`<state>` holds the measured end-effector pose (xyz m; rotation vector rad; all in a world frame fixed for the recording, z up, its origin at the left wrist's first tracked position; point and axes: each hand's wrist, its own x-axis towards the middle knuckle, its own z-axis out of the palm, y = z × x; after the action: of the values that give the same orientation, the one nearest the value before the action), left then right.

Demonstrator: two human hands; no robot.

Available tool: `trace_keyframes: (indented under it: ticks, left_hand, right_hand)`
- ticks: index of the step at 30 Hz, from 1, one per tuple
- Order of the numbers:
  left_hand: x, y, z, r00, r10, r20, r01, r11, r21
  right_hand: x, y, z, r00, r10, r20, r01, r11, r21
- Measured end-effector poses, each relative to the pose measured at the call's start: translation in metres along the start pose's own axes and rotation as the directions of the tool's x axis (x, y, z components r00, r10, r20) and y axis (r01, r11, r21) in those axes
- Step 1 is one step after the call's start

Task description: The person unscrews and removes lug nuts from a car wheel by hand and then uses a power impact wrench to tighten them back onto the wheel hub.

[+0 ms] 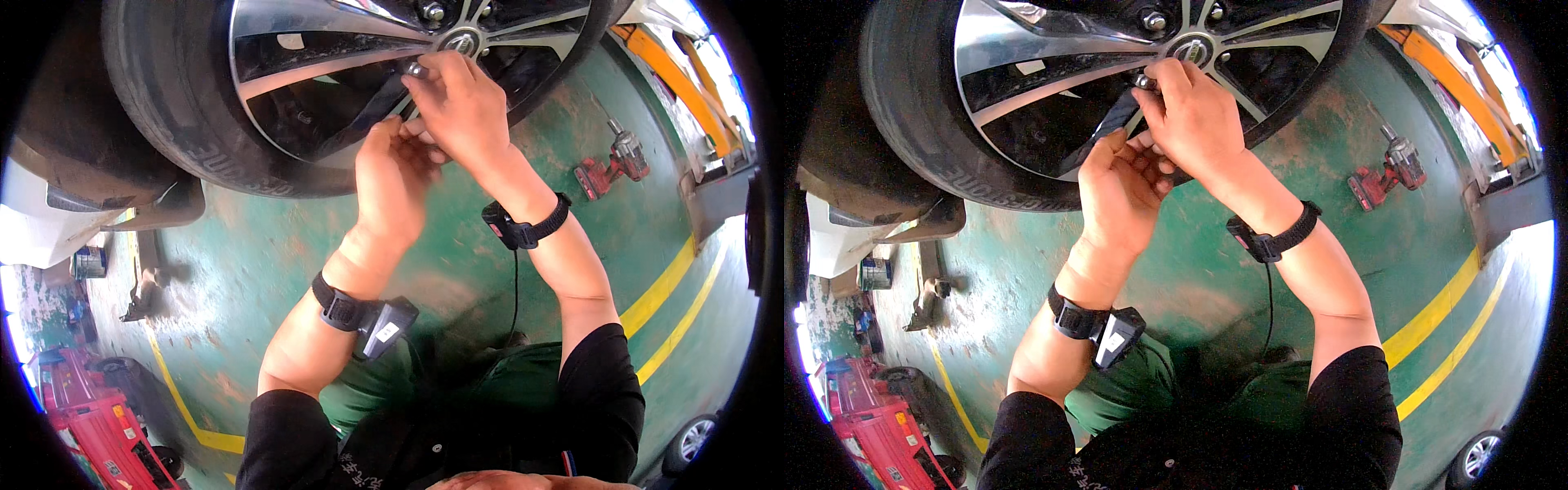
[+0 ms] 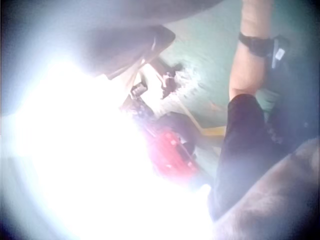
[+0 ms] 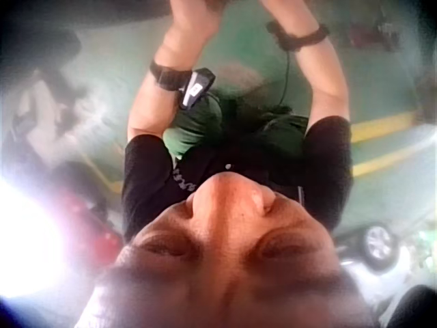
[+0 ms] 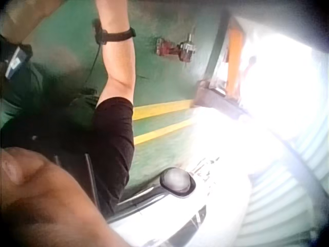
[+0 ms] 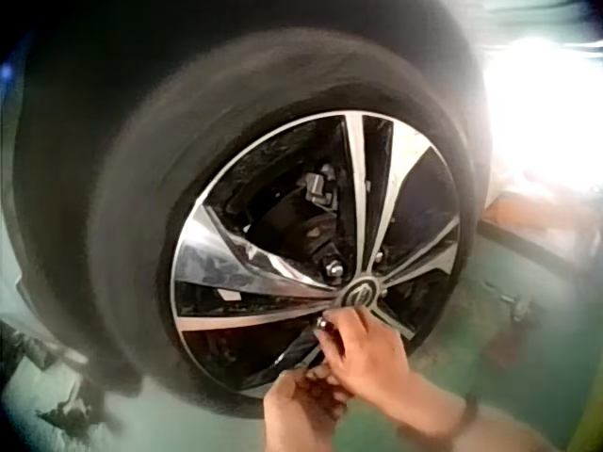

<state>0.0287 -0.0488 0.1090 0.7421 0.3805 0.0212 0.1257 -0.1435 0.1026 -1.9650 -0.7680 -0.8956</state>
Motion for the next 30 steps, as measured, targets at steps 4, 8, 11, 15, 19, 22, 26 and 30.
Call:
trace_keyframes:
  ticks: [4,8,11,15,19,22,26,30]
  left_hand:
    - [0.002,0.010,-0.010,0.998,-0.013,-0.065,0.007,0.996,-0.090]
    - [0.004,0.011,-0.013,0.993,0.102,-0.064,-0.102,0.995,0.012]
    - [0.008,0.008,-0.002,0.942,0.320,-0.103,-0.295,0.934,0.203]
    - [0.018,0.007,-0.006,0.882,0.465,0.077,-0.460,0.813,0.357]
    - [0.021,0.003,-0.005,0.875,0.459,0.153,-0.480,0.785,0.392]
    - [0.024,-0.001,-0.009,0.839,0.494,0.227,-0.540,0.711,0.450]
    - [0.023,0.003,-0.006,0.877,0.413,0.244,-0.480,0.731,0.486]
    - [0.020,0.000,-0.007,0.871,0.412,0.267,-0.489,0.775,0.400]
  right_hand:
    - [-0.004,0.002,0.006,0.986,-0.148,-0.082,0.135,0.980,-0.147]
    - [0.001,0.006,0.013,0.984,-0.104,-0.147,0.087,0.989,-0.115]
    - [0.000,0.006,0.018,0.978,-0.118,-0.172,0.102,0.990,-0.097]
    - [-0.005,0.004,0.014,0.977,-0.155,-0.145,0.136,0.982,-0.131]
    - [-0.009,0.008,0.015,0.980,-0.130,-0.153,0.114,0.988,-0.105]
    - [-0.010,0.010,0.021,0.968,-0.170,-0.186,0.151,0.982,-0.115]
    - [-0.008,0.012,0.018,0.974,-0.163,-0.154,0.143,0.981,-0.132]
    - [-0.008,0.008,0.012,0.986,-0.133,-0.105,0.129,0.991,-0.044]
